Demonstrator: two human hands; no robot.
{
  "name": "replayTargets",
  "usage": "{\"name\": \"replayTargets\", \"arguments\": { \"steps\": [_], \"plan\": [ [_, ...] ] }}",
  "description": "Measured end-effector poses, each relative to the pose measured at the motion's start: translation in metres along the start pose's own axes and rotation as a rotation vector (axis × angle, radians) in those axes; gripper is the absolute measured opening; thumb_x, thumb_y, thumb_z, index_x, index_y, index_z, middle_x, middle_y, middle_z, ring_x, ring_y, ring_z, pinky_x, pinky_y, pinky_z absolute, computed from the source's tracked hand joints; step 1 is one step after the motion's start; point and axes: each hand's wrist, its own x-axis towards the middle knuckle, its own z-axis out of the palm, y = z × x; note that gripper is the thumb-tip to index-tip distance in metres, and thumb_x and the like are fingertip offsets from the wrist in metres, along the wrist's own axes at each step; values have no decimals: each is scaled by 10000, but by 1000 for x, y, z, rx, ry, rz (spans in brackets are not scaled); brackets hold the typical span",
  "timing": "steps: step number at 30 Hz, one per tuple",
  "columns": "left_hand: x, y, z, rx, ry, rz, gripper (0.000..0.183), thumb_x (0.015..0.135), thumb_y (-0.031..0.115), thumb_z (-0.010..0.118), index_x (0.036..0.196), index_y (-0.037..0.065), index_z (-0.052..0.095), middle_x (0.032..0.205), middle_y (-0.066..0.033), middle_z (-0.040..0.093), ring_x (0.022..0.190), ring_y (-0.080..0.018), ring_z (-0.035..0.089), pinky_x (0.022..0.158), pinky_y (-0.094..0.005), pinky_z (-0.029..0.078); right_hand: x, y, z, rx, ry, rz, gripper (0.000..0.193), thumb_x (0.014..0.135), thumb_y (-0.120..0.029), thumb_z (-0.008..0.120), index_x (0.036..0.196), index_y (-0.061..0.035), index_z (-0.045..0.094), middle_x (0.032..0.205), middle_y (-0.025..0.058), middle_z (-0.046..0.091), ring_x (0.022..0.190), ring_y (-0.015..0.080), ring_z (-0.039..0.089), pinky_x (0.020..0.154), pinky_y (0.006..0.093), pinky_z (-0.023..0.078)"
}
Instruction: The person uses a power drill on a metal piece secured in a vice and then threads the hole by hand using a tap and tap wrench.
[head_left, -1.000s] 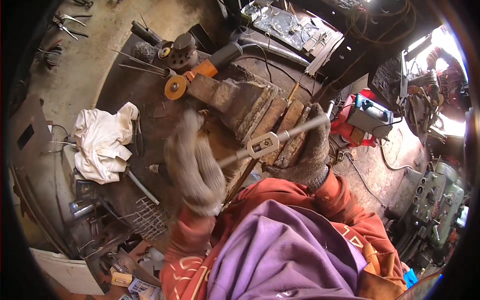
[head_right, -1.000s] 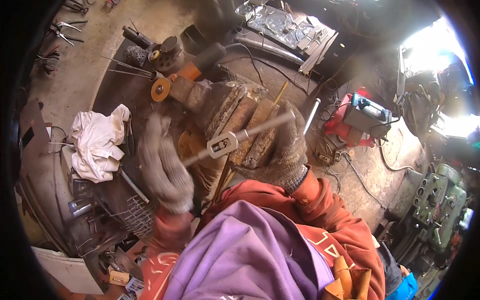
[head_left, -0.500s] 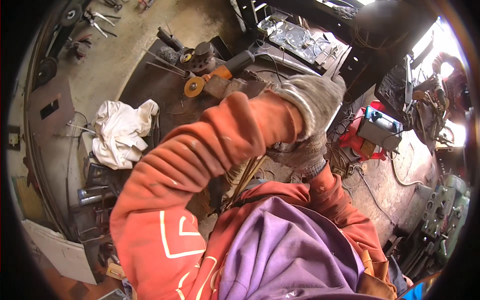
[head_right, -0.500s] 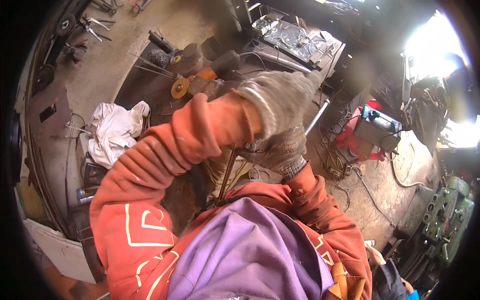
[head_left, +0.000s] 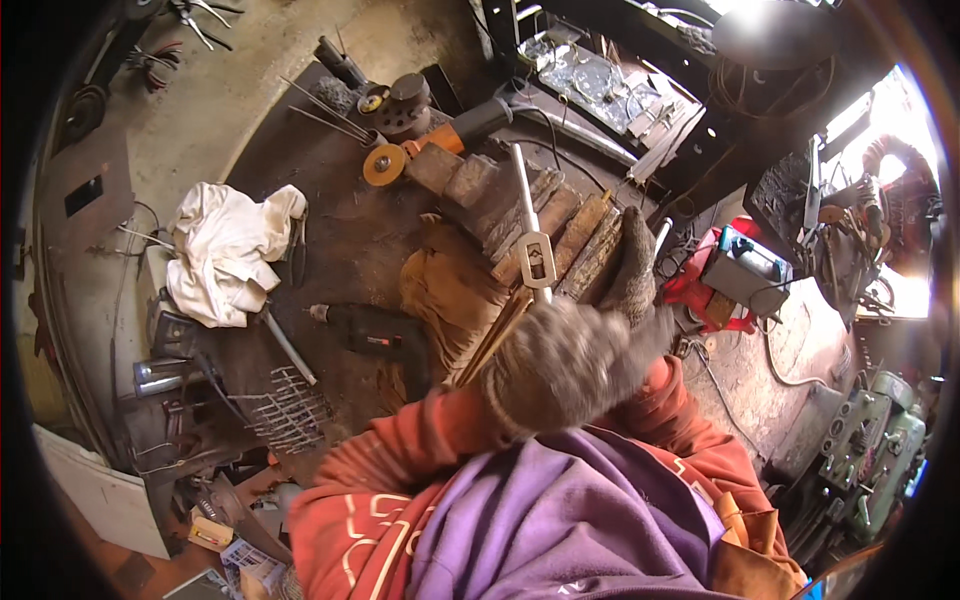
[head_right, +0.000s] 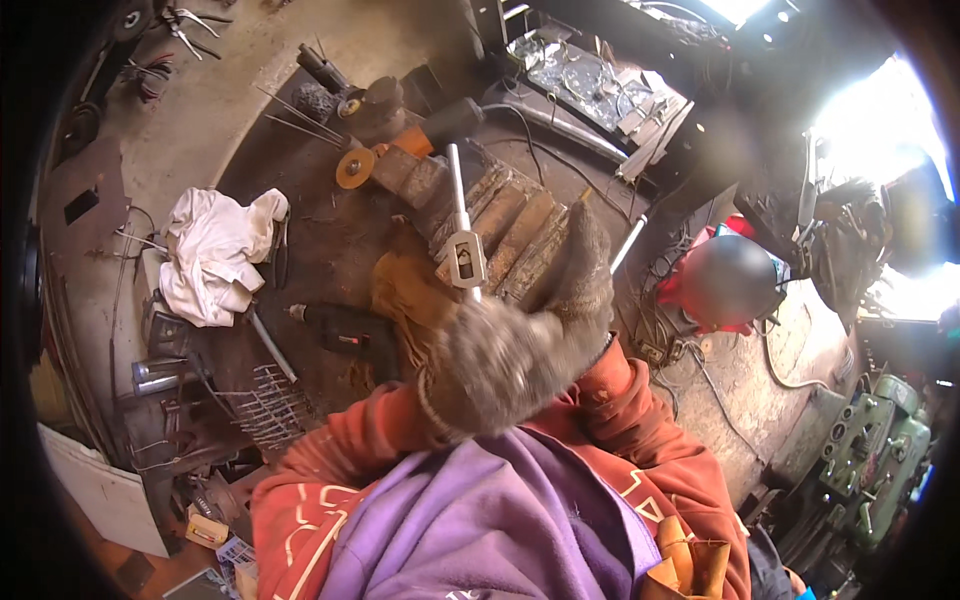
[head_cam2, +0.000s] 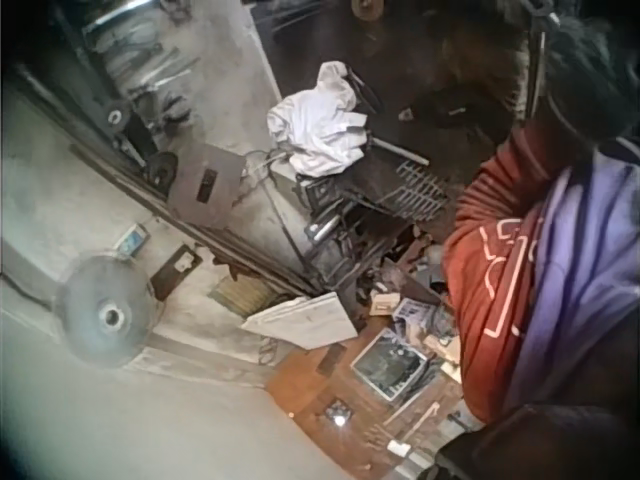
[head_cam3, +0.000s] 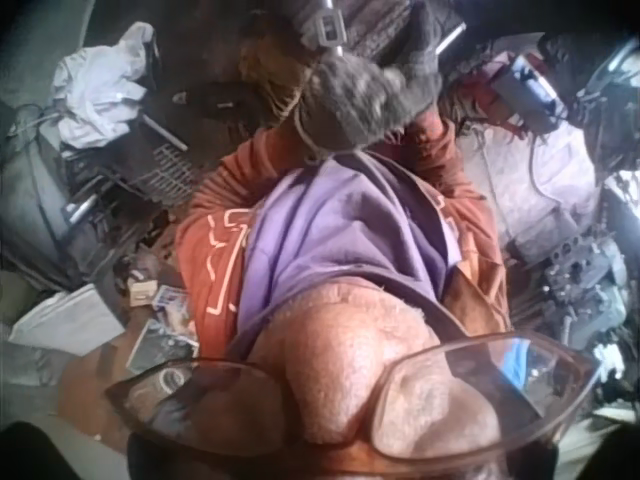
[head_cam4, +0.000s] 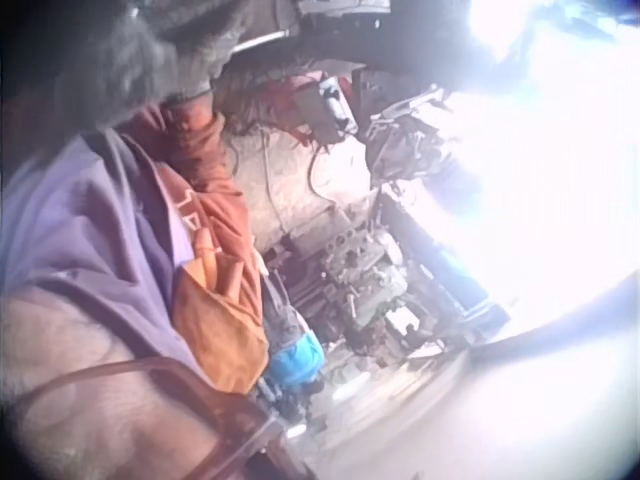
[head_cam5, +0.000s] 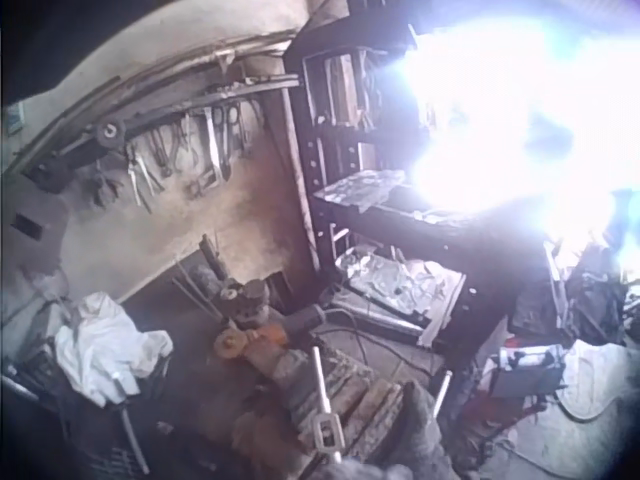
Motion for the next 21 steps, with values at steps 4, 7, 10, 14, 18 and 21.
{"name": "replayTargets", "arguments": {
  "steps": [4, 7, 10, 14, 18, 21],
  "plan": [
    [13, -18, -7, -48, 340, -199, 417, 893, 222, 722, 1281, 78, 672, 1151, -103, 658, 999, -266, 657, 891, -501, 548, 1, -8, -13, -503, -136, -367, 875, 887, -267, 862, 1576, 9, 399, 1491, 190, 538, 1342, 307, 576, 1182, 460, 445],
    [-33, -51, -20, -34, 334, -575, 344, 1025, 177, 627, 1307, -20, 648, 1221, -182, 669, 1117, -310, 672, 1017, -463, 534, -13, -40, 28, 45, -24, 87, 1016, 776, -320, 952, 1586, -46, 403, 1491, 185, 534, 1326, 344, 587, 1179, 490, 449],
    [-60, -121, -16, -366, 404, -981, 430, 1118, 261, 546, 1401, -56, 614, 1253, -194, 680, 1070, -254, 669, 936, -379, 548, -10, -29, 29, -180, -60, -17, 1090, 719, -370, 972, 1579, -27, 396, 1481, 214, 533, 1325, 384, 581, 1163, 507, 456],
    [-2, -195, 11, -458, 76, -803, 412, 1106, 319, 584, 1347, -6, 664, 1197, -181, 728, 1001, -220, 735, 827, -368, 615, -5, -17, 9, -674, -71, -369, 1192, 642, -436, 998, 1569, -2, 387, 1466, 252, 532, 1322, 437, 573, 1142, 529, 466],
    [28, -192, -6, -1523, 404, -1060, 760, 1049, 664, 526, 1495, 51, 573, 897, -78, 703, 749, -190, 646, 562, -353, 509, -7, -22, 0, -834, -9, -463, 1297, 566, -503, 1024, 1560, 23, 378, 1452, 291, 531, 1320, 490, 565, 1121, 552, 476],
    [-34, -152, -36, -1500, 488, -995, 875, 1004, 775, 477, 1515, 70, 563, 907, -107, 709, 701, -231, 661, 573, -398, 576, 1, -43, 14, -1058, -173, -755, 1302, 558, -484, 1023, 1560, 34, 372, 1465, 317, 521, 1324, 515, 559, 1118, 557, 476]
  ]
}}
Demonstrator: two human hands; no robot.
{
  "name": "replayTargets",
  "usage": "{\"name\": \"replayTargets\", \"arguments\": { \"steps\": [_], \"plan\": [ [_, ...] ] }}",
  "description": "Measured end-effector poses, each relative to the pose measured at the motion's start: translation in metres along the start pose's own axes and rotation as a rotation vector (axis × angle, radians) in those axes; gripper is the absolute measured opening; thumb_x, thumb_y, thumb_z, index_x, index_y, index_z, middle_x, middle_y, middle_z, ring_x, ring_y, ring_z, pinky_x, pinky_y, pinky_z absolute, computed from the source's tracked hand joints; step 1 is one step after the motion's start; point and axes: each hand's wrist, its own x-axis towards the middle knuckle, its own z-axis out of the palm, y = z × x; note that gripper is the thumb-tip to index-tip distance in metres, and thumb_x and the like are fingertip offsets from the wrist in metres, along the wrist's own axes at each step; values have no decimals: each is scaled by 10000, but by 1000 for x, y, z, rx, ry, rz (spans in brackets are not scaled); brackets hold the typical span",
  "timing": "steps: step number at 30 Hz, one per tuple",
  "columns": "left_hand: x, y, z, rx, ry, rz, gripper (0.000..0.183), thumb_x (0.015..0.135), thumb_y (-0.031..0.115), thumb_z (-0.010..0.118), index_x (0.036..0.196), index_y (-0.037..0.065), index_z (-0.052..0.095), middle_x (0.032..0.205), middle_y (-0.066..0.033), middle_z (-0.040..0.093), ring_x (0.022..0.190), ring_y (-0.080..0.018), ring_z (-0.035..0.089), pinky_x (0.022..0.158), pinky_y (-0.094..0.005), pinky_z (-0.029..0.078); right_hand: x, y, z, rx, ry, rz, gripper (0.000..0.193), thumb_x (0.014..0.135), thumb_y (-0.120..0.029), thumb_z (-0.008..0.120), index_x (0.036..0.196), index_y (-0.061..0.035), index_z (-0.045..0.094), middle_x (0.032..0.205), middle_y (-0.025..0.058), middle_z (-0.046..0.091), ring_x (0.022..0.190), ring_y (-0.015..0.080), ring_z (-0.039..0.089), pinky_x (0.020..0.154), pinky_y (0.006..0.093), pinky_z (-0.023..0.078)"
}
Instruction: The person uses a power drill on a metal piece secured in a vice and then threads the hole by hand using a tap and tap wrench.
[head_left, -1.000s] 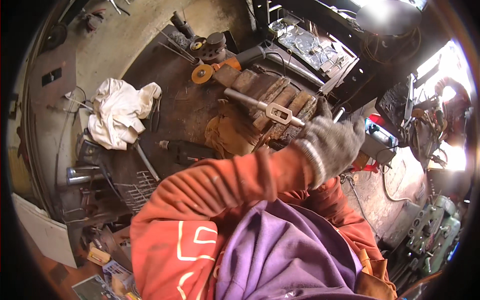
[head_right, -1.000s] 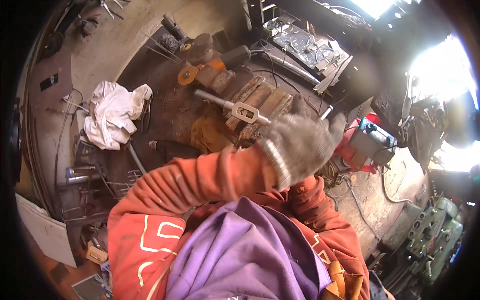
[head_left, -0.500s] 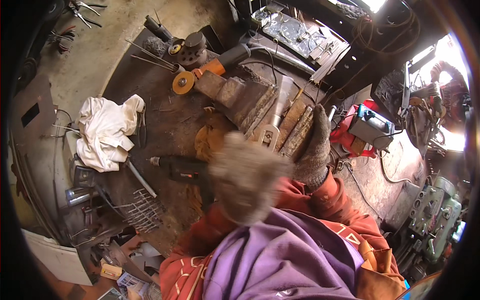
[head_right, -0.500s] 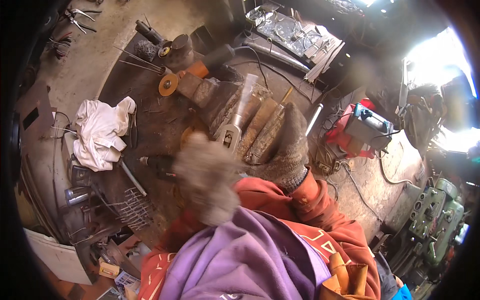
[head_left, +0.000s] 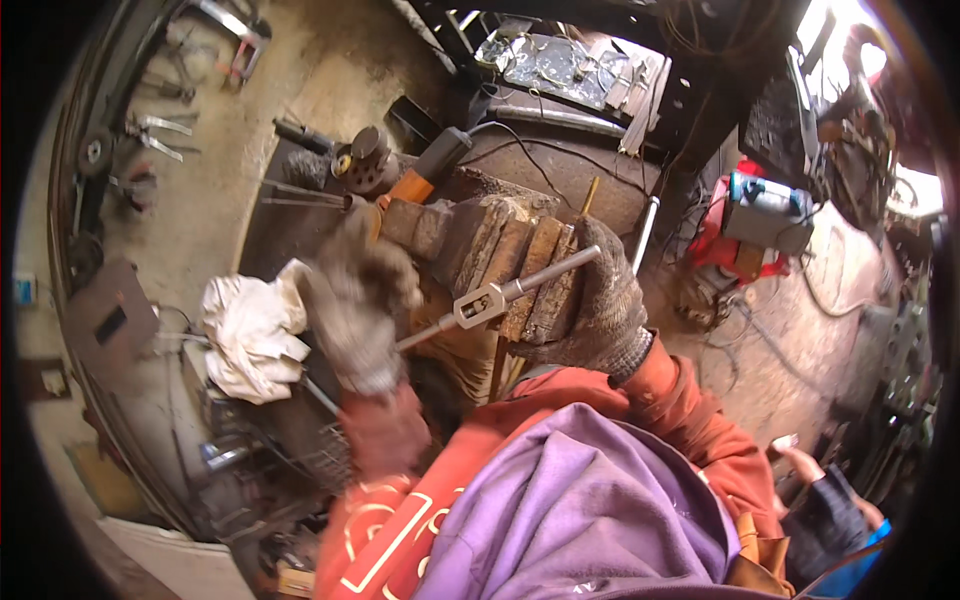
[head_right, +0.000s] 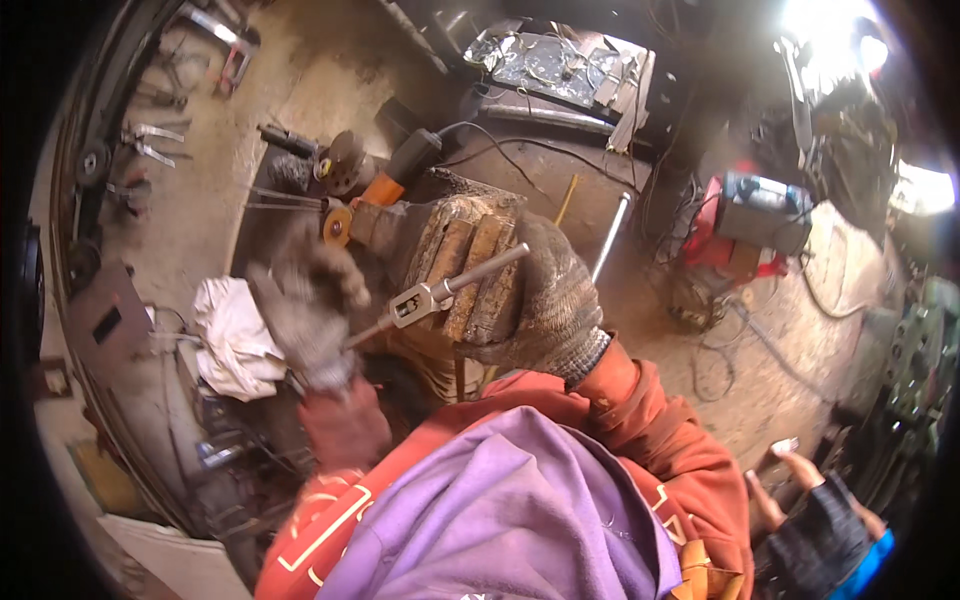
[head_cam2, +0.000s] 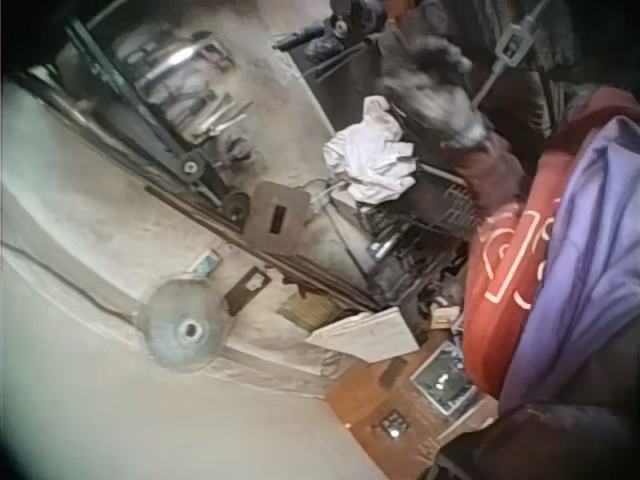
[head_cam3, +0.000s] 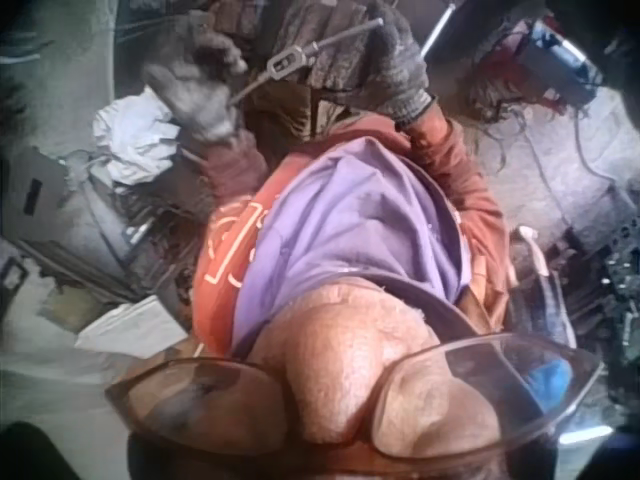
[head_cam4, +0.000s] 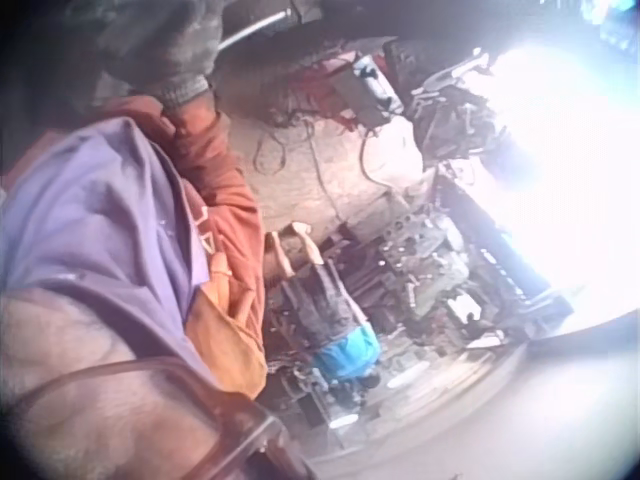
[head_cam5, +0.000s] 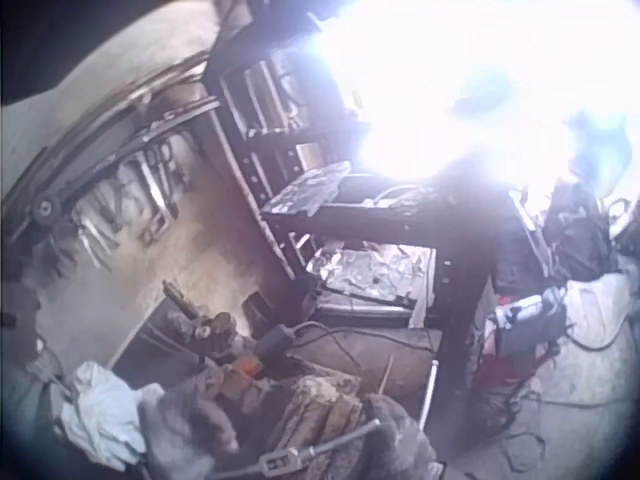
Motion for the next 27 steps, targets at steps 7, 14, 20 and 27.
{"name": "replayTargets", "arguments": {
  "steps": [7, 14, 20, 27],
  "plan": [
    [91, -20, 87, 630, 33, -39, 355, 1074, 374, 613, 1235, 82, 735, 691, 35, 573, 446, -43, 462, 380, -214, 368, -8, 6, -1, -59, 58, 9, 1386, 494, -485, 1052, 1561, 70, 363, 1422, 299, 544, 1296, 484, 575, 1096, 533, 489],
    [94, -77, 175, 1292, -908, 477, 274, 991, 241, 706, 1199, 67, 742, 976, -119, 770, 788, -192, 717, 737, -376, 596, -6, -9, -1, -47, 19, 66, 1211, 606, -510, 984, 1533, 35, 426, 1401, 278, 593, 1265, 488, 601, 1072, 504, 508],
    [-44, -44, 180, 1489, -1010, 805, 167, 907, 217, 684, 1019, 95, 666, 867, -81, 647, 760, -255, 676, 604, -404, 536, -27, 12, 5, -45, 67, 81, 1272, 581, -510, 991, 1562, 43, 399, 1449, 274, 561, 1320, 464, 574, 1121, 490, 473],
    [-102, -32, 93, 1464, -761, 725, 242, 916, 240, 703, 1097, 80, 702, 859, -77, 662, 686, -253, 646, 587, -418, 492, -11, -5, 7, -108, 6, 107, 1288, 548, -491, 1010, 1560, 34, 410, 1473, 261, 542, 1349, 436, 552, 1155, 465, 447]
  ]
}}
